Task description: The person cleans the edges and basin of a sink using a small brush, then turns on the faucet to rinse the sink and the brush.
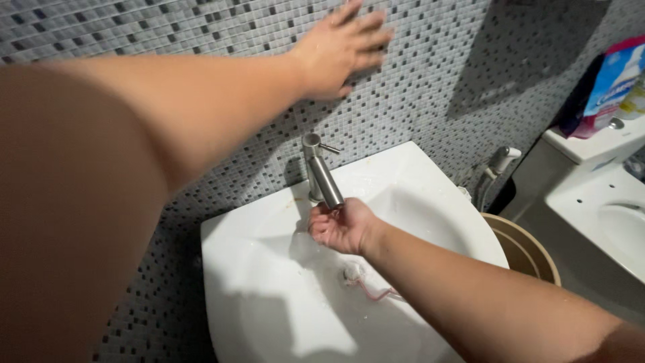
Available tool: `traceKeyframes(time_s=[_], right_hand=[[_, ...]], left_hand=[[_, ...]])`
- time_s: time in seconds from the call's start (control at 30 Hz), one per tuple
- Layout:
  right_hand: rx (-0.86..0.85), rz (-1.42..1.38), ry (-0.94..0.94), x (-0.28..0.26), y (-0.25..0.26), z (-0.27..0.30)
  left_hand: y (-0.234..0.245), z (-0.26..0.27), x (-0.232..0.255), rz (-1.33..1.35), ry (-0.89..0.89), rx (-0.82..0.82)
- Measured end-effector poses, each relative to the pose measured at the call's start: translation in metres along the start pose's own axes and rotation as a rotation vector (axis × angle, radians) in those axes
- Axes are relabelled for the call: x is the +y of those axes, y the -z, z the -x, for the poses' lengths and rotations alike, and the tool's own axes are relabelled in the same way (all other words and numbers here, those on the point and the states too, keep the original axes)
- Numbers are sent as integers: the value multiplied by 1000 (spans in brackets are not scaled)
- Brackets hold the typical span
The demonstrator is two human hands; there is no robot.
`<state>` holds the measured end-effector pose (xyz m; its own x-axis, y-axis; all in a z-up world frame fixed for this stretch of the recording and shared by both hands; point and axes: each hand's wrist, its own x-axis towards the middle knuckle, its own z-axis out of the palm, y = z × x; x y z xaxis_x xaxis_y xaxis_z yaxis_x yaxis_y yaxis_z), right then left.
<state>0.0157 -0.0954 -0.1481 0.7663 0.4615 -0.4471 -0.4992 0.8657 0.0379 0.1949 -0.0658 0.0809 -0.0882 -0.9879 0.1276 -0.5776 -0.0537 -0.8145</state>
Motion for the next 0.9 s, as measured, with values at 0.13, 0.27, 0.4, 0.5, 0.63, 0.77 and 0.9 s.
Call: traceKeyframes(time_s=[0.13, 0.27, 0.4, 0.5, 0.63, 0.77, 0.9], right_hand=[[41, -128, -36, -51, 45, -7], [209, -126, 405, -136, 13, 4], [-78, 509, 674, -184, -171, 83], [18, 694, 962, -168, -223, 136], [155, 590, 1018, -149, -190, 167], [261, 561, 772, -128, -91, 135], [471, 227, 298, -53, -3, 70]], left_hand=[[1, -4, 10, -126, 34, 50], [-9, -8, 30, 61, -120, -165], [-26, -29, 39, -96, -136, -231], [-25, -57, 42, -84, -137, -274], [-7, -90, 25, -174, -109, -456], [6, -121, -21, -236, -7, -426], [20, -135, -18, -259, -107, -384]])
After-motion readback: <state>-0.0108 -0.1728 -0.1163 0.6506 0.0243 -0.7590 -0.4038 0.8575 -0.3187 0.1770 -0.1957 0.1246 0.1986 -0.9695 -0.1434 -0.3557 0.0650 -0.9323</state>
